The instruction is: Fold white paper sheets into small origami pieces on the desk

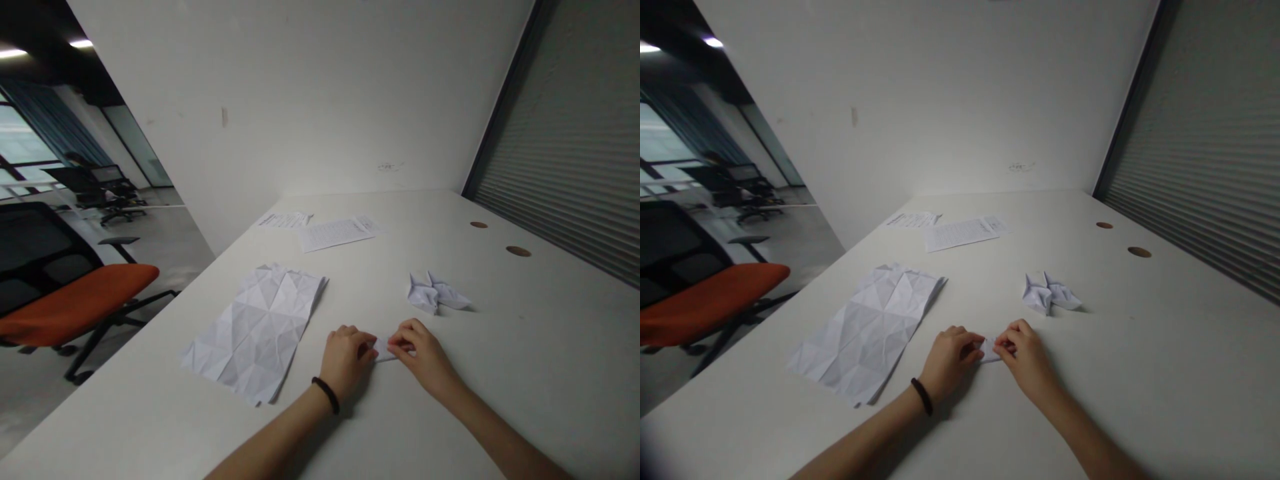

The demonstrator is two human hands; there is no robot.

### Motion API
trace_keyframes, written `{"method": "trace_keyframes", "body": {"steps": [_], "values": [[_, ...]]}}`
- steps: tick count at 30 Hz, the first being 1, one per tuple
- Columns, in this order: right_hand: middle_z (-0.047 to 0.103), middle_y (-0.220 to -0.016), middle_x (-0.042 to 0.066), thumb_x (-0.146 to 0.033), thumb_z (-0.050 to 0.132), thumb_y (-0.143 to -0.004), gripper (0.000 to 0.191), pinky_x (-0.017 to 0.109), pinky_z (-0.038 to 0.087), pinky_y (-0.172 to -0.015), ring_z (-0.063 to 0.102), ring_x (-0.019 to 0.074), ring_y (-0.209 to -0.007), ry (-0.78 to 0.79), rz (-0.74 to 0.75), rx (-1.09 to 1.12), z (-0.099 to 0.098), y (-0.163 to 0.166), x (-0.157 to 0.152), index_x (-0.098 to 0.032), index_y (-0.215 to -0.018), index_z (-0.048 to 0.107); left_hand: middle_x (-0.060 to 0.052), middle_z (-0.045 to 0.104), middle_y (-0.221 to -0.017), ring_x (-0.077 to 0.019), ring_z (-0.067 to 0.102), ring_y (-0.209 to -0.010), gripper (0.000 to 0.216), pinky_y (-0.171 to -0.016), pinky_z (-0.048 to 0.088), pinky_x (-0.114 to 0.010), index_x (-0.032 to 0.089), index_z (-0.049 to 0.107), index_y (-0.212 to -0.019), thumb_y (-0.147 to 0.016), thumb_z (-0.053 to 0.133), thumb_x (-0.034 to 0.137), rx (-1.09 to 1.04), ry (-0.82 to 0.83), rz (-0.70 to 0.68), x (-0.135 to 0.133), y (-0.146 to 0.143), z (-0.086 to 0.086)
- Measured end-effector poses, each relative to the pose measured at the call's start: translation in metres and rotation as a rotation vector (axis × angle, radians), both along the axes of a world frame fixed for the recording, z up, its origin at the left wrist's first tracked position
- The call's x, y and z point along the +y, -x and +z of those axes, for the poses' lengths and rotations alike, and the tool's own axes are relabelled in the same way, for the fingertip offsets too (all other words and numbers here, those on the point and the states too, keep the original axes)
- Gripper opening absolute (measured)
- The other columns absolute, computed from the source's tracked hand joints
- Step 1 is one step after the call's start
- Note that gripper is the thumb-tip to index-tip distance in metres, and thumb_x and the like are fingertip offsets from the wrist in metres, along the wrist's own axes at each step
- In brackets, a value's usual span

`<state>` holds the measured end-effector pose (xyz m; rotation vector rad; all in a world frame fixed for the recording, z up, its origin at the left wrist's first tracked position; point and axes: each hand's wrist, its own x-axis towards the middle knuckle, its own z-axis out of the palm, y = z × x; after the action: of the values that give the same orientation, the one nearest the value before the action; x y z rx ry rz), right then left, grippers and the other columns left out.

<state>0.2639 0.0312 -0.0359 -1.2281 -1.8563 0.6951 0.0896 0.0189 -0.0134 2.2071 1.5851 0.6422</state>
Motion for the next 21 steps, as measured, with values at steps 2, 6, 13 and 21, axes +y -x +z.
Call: {"method": "trace_keyframes", "body": {"steps": [2, 6, 13, 21], "values": [[0.056, -0.085, 0.005, -0.022, 0.056, -0.075, 0.014, 0.029, 0.052, -0.061, 0.058, 0.0172, -0.072, 0.017, -0.016, -0.025, -0.001, 0.002, 0.001, -0.018, -0.086, 0.064, -0.003, 0.063, -0.082, -0.0213, 0.054, -0.081, 0.017, -0.073, 0.037, -0.034, 0.025, 0.066, -0.093, -0.077, 0.062, 0.021, 0.072, -0.019, -0.006, -0.001, -0.001, 0.0], [0.059, -0.082, 0.006, -0.017, 0.054, -0.075, 0.018, 0.029, 0.049, -0.067, 0.058, 0.0173, -0.072, 0.064, -0.001, -0.159, 0.003, 0.004, 0.001, -0.016, -0.088, 0.067, -0.002, 0.059, -0.089, -0.022, 0.05, -0.089, 0.019, -0.076, 0.036, -0.034, 0.027, 0.064, -0.095, -0.077, 0.063, 0.028, 0.044, -0.057, -0.009, -0.004, 0.0, -0.004], [0.059, -0.084, 0.007, -0.018, 0.055, -0.073, 0.024, 0.027, 0.048, -0.066, 0.058, 0.0168, -0.072, 0.132, 0.029, -0.066, 0.006, 0.001, -0.001, -0.014, -0.095, 0.065, -0.001, 0.06, -0.096, -0.0205, 0.05, -0.095, 0.023, -0.082, 0.034, -0.035, 0.022, 0.057, -0.094, -0.073, 0.064, 0.018, -0.128, 0.007, -0.053, -0.001, -0.002, -0.008], [0.061, -0.077, 0.0, -0.019, 0.061, -0.068, 0.019, 0.024, 0.043, -0.063, 0.054, 0.0149, -0.069, 0.164, 0.059, -0.064, 0.014, 0.0, -0.006, -0.019, -0.088, 0.061, -0.002, 0.057, -0.086, -0.0163, 0.053, -0.079, 0.02, -0.072, 0.041, -0.027, 0.018, 0.053, -0.085, -0.07, 0.058, 0.006, -0.385, 0.011, -0.151, -0.005, -0.002, -0.01]]}}
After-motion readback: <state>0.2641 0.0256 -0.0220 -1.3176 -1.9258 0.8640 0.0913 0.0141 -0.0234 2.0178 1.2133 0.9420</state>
